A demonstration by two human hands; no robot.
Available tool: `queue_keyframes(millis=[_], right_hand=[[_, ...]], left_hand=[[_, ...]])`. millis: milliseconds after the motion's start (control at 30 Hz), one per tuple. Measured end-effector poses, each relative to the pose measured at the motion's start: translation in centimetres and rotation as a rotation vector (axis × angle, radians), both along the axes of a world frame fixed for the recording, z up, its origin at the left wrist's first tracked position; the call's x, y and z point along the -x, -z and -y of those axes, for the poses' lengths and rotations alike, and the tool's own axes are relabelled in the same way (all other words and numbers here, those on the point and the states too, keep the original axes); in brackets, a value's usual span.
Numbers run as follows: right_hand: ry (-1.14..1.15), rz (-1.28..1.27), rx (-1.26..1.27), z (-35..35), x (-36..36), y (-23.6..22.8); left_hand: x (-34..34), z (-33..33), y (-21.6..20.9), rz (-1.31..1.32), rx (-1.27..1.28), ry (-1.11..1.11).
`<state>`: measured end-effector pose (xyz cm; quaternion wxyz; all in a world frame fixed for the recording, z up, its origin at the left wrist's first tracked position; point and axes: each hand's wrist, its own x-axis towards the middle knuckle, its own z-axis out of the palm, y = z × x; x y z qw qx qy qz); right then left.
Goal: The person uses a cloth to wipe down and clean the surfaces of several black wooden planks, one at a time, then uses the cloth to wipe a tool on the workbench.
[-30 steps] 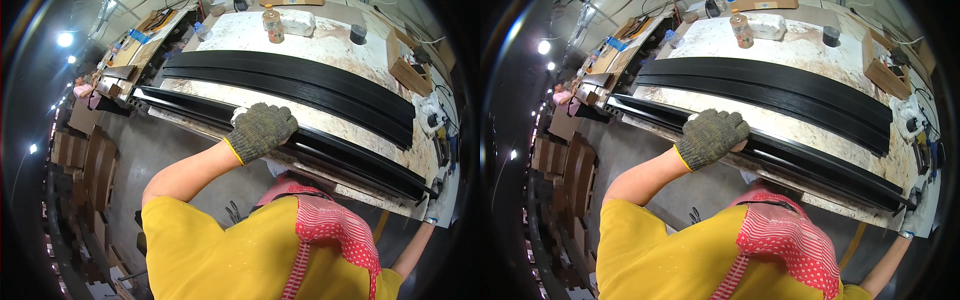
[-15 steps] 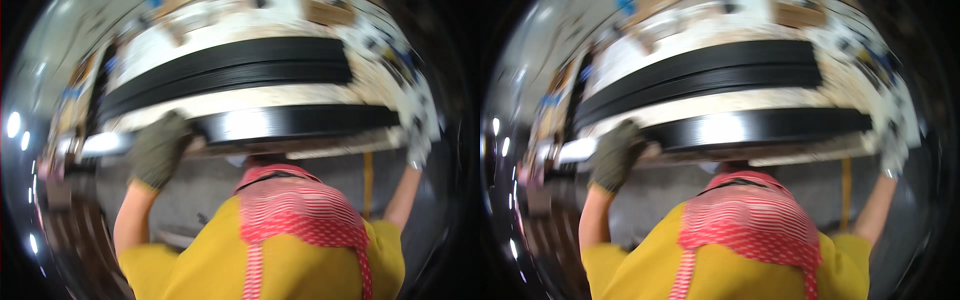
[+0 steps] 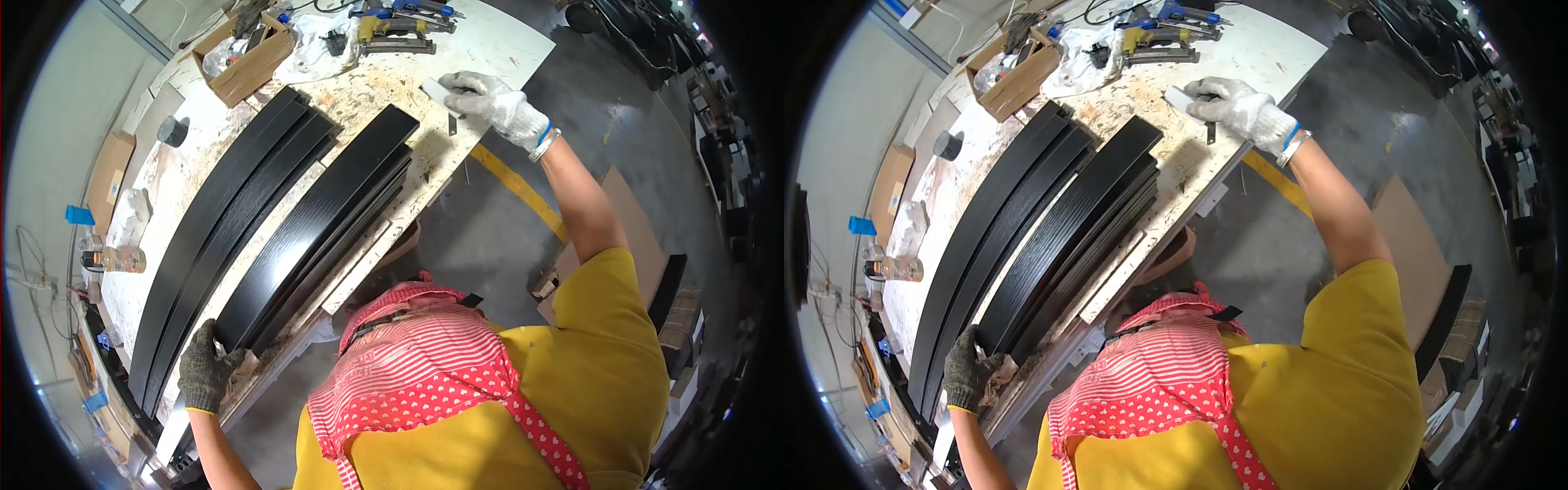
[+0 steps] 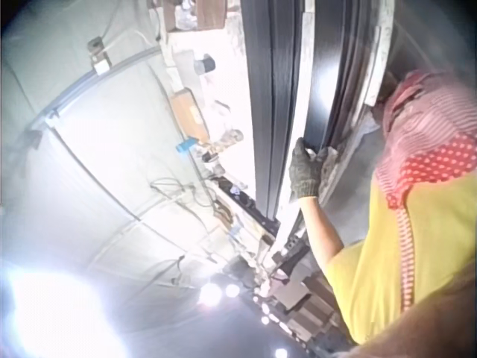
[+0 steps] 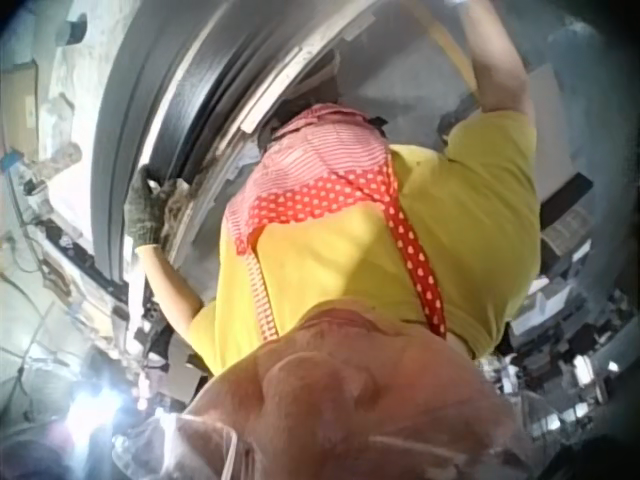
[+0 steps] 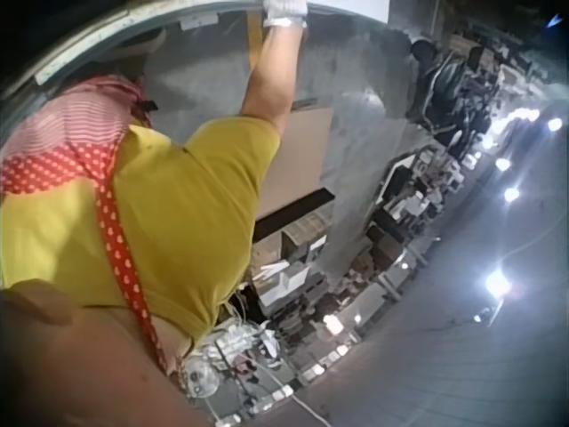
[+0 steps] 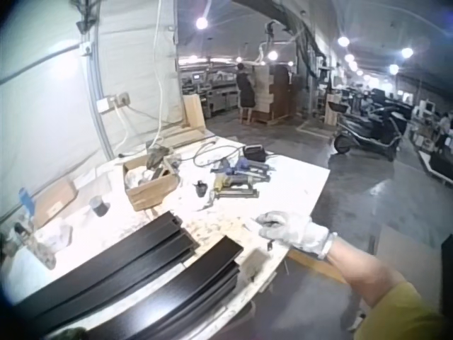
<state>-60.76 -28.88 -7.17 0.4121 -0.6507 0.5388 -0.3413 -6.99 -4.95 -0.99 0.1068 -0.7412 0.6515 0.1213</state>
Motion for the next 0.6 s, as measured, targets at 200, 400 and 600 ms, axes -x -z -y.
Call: queue_keyframes(millis=[200, 400, 600], right_hand=[[-0.135, -0.121, -0.109, 2.0, -1.3, -0.2], [-0.3, -0.194, -0.068, 3.5, -1.2, -0.7], [-0.441, -0.081, 0.186, 4.9, -1.2, -0.6]], left_hand=[[1.3, 0.1, -0.1, 0.077, -0.007, -0.029], [1.9, -0.2, -0.2, 0.077, 0.008, -0.102], [1.8, 0.0, 0.0, 0.06, 0.02, -0.104]])
